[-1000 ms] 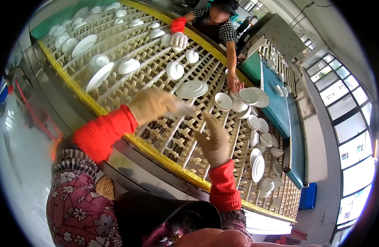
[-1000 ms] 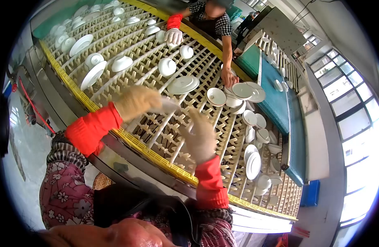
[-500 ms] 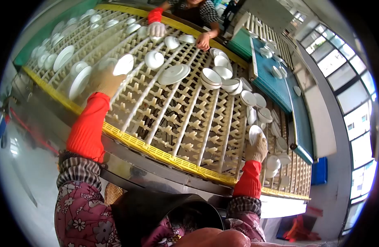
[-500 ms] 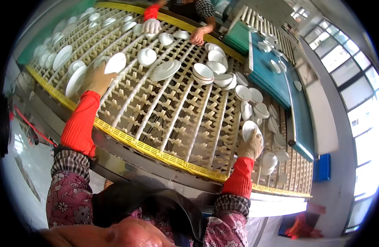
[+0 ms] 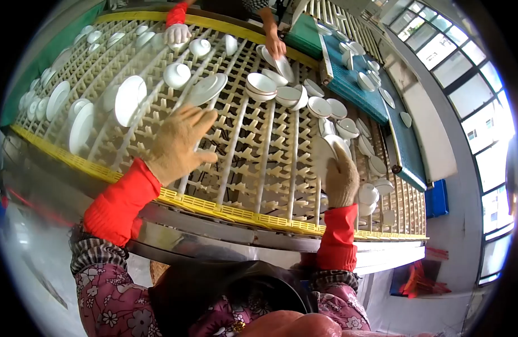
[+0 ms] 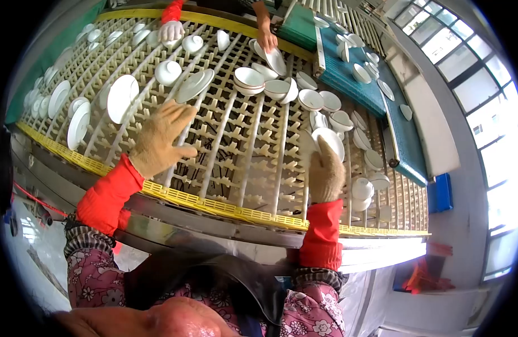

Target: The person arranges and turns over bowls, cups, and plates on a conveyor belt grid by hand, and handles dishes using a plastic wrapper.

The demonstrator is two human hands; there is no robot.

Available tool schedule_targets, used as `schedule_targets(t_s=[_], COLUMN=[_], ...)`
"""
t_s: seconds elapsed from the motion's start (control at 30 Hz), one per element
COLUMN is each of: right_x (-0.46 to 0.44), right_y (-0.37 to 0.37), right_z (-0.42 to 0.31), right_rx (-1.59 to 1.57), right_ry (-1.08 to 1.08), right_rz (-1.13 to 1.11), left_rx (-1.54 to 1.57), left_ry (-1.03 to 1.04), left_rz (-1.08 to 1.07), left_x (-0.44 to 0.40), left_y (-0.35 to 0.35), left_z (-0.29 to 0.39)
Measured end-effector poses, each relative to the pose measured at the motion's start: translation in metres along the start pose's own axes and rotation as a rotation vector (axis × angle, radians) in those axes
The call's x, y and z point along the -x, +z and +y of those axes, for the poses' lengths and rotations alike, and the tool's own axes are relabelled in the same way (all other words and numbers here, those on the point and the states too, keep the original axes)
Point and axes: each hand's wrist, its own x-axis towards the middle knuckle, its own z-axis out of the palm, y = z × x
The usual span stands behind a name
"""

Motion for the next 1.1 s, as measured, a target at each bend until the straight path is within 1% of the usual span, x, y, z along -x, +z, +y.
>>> schedule_targets(t_s=[0.03, 0.07, 0.13, 0.17, 0.2, 0.23, 0.27, 0.3, 0.33, 0.4, 0.43, 0.47, 0.5, 0.53, 0.57, 0.6, 0.63, 0.67, 0.73, 0.83, 0.87, 0.93, 0.97, 1.03, 1.07, 1.1], right_x=[0.003, 0.006, 0.015, 0.016, 0.013, 0.010, 0.020, 0.020, 0.019, 0.009, 0.008, 0.000, 0.001, -0.005, -0.011, -0.011, -0.004, 0.006, 0.012, 0.005, 0.002, -0.005, -0.007, -0.011, -0.013, -0.011], right_y=[0.003, 0.008, 0.031, 0.033, 0.026, 0.028, 0.047, 0.050, 0.056, 0.059, 0.074, 0.062, 0.078, 0.069, 0.060, 0.062, 0.061, 0.057, 0.042, 0.032, 0.030, 0.028, 0.027, 0.018, 0.013, 0.013], right_z=[-0.027, -0.050, -0.087, -0.112, -0.146, -0.162, -0.163, -0.165, -0.169, -0.151, -0.125, -0.116, -0.069, -0.045, -0.020, 0.023, 0.055, 0.082, 0.123, 0.124, 0.123, 0.121, 0.124, 0.123, 0.122, 0.126], right_rx=[-0.331, -0.509, -0.985, -1.084, -1.047, -1.016, -1.145, -1.107, -1.072, -1.156, -1.174, -1.072, -1.018, -0.645, -0.255, -0.037, 0.149, 0.336, 0.434, 0.475, 0.484, 0.509, 0.500, 0.542, 0.564, 0.577], right_ry=[0.212, 0.161, 0.216, 0.408, 0.511, 0.427, 0.387, 0.386, 0.375, 0.384, 0.441, 0.477, 0.316, 0.179, 0.087, 0.019, 0.057, 0.094, 0.173, 0.265, 0.243, 0.205, 0.214, 0.166, 0.145, 0.124], right_rz=[-0.129, -0.159, -0.280, -0.424, -0.506, -0.577, -0.607, -0.643, -0.683, -0.690, -0.660, -0.551, -0.487, -0.404, -0.302, -0.221, -0.137, -0.050, -0.122, -0.239, -0.273, -0.342, -0.391, -0.468, -0.499, -0.466], left_rx=[0.030, 0.061, 0.278, 0.387, 0.464, 0.532, 0.283, 0.023, 0.076, 0.162, 0.377, 0.328, 0.434, 0.545, 0.522, 0.499, 0.405, 0.267, 0.080, -0.227, -0.154, -0.199, -0.202, -0.204, -0.201, -0.197], left_ry=[0.018, 0.035, -0.056, -0.106, -0.265, -0.429, -0.157, 0.101, 0.108, 0.096, -0.387, -0.589, -0.786, -0.972, -0.978, -0.976, -1.010, -0.946, -0.920, -1.097, -1.055, -1.043, -1.053, -1.063, -0.995, -0.925], left_rz=[-0.025, -0.052, -0.008, 0.010, -0.156, -0.324, -0.332, -0.269, -0.269, -0.254, -0.261, -0.286, -0.239, -0.189, -0.050, 0.087, 0.188, 0.212, 0.207, -0.147, -0.212, -0.190, -0.169, -0.129, -0.080, -0.033], left_x=[-0.003, -0.003, 0.008, 0.011, 0.008, 0.001, 0.015, 0.030, 0.028, 0.027, 0.021, 0.012, 0.005, -0.002, -0.001, 0.002, -0.002, 0.004, 0.013, 0.015, 0.021, 0.028, 0.028, 0.015, 0.010, 0.006], left_y=[-0.001, -0.001, 0.013, 0.018, 0.011, -0.003, 0.013, 0.028, 0.025, 0.016, 0.008, -0.001, -0.016, -0.027, -0.029, -0.032, -0.041, -0.041, -0.036, -0.032, -0.027, -0.015, -0.016, -0.023, -0.026, -0.030], left_z=[0.009, 0.017, 0.025, 0.028, 0.034, 0.045, 0.026, 0.008, 0.003, -0.002, 0.007, 0.005, 0.004, 0.002, -0.013, -0.028, -0.028, -0.051, -0.084, -0.097, -0.102, -0.106, -0.107, -0.093, -0.085, -0.073])
